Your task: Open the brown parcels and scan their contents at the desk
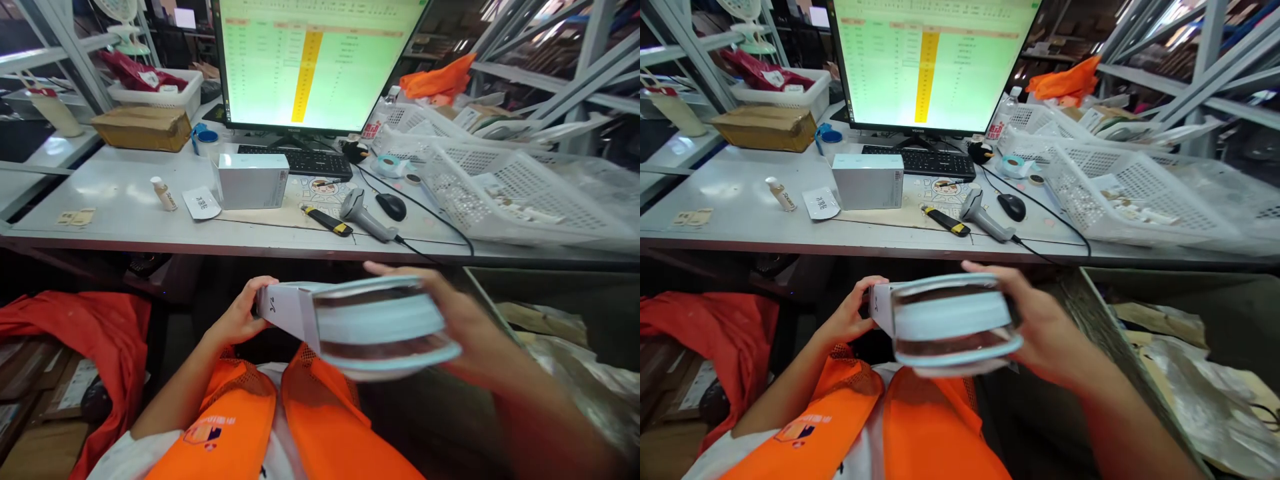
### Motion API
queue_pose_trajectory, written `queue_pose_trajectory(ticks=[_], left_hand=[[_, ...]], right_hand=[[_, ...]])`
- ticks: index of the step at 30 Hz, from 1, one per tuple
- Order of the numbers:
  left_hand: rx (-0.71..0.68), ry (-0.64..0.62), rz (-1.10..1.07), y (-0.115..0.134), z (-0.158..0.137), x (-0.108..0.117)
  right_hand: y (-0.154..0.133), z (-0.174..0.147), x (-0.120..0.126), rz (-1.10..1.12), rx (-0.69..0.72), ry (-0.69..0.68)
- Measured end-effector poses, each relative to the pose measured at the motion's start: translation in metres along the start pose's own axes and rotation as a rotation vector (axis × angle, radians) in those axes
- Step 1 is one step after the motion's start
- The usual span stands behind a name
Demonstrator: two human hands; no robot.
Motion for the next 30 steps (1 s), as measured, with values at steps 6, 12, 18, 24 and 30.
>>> queue_pose_trajectory(ticks=[6, 12, 18, 24, 30], left_hand=[[0.168, -0.033, -0.214, -0.017, 0.003, -0.014], [0.207, 0.038, -0.262, -0.022, 0.003, -0.01], [0.338, -0.146, -0.154, -0.021, -0.018, -0.012], [0.397, -0.243, -0.023, -0.034, 0.011, -0.016], [0.058, -0.301, 0.102, 0.026, 0.064, -0.02]], right_hand=[[-0.002, 0.005, 0.023, 0.12, 0.06, -0.296], [-0.007, 0.019, -0.01, 0.024, 0.217, -0.228], [0.016, 0.021, -0.048, 0.051, 0.053, -0.259], [0.041, -0.009, -0.046, -0.067, -0.17, -0.423], [0.068, -0.106, 0.027, 0.076, -0.353, 0.162]])
Point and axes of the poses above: each hand's wrist, its own z-axis towards the middle knuckle, its own x-axis out of the back of the hand, y = z × x, the point moved 1 cm from there along z, towards the middle knuckle, and after that the axes turned 15 degrees about x, right-handed, at the moved point
